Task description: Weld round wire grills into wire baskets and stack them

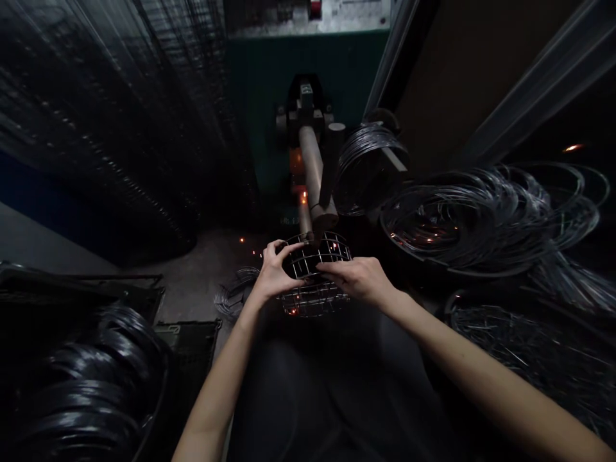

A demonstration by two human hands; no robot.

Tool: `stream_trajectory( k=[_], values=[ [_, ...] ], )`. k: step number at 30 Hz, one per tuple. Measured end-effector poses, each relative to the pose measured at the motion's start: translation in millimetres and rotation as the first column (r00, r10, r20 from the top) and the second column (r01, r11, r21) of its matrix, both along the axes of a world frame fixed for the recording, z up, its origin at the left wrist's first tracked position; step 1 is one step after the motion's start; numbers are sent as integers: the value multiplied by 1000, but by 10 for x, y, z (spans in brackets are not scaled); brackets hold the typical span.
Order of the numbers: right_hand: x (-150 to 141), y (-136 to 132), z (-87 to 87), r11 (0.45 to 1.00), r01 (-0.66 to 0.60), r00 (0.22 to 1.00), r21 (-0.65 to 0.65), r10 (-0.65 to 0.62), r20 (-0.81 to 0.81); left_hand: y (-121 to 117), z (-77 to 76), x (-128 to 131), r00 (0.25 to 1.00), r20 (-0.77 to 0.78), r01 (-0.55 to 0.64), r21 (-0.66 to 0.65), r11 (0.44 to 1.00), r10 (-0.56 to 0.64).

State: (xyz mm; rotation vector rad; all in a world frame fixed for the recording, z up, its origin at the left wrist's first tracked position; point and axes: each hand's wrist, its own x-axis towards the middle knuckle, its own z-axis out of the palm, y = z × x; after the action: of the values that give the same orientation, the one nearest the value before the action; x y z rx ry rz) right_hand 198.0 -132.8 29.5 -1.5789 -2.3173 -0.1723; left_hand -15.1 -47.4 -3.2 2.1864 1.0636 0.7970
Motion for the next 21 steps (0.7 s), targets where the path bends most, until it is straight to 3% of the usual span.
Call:
stream_trajectory(
  k=[6, 12, 16, 21],
  values=[
    [-24, 83, -39, 997, 62, 986, 48, -53, -159, 190, -27, 45, 998, 55, -20, 9, 1000, 20],
    [-62, 67, -51, 962, 273, 888, 28, -241, -391, 246, -18, 69, 997, 77, -13, -1, 1000, 13],
    [-41, 235, -16, 955, 292, 817, -43, -273, -508, 406, 41, 85, 998, 58, -25, -67, 997, 29],
    [-15, 378, 18, 953, 287, 812, -94, -294, -504, 551, 46, 77, 998, 48, -37, -65, 997, 40]
  ],
)
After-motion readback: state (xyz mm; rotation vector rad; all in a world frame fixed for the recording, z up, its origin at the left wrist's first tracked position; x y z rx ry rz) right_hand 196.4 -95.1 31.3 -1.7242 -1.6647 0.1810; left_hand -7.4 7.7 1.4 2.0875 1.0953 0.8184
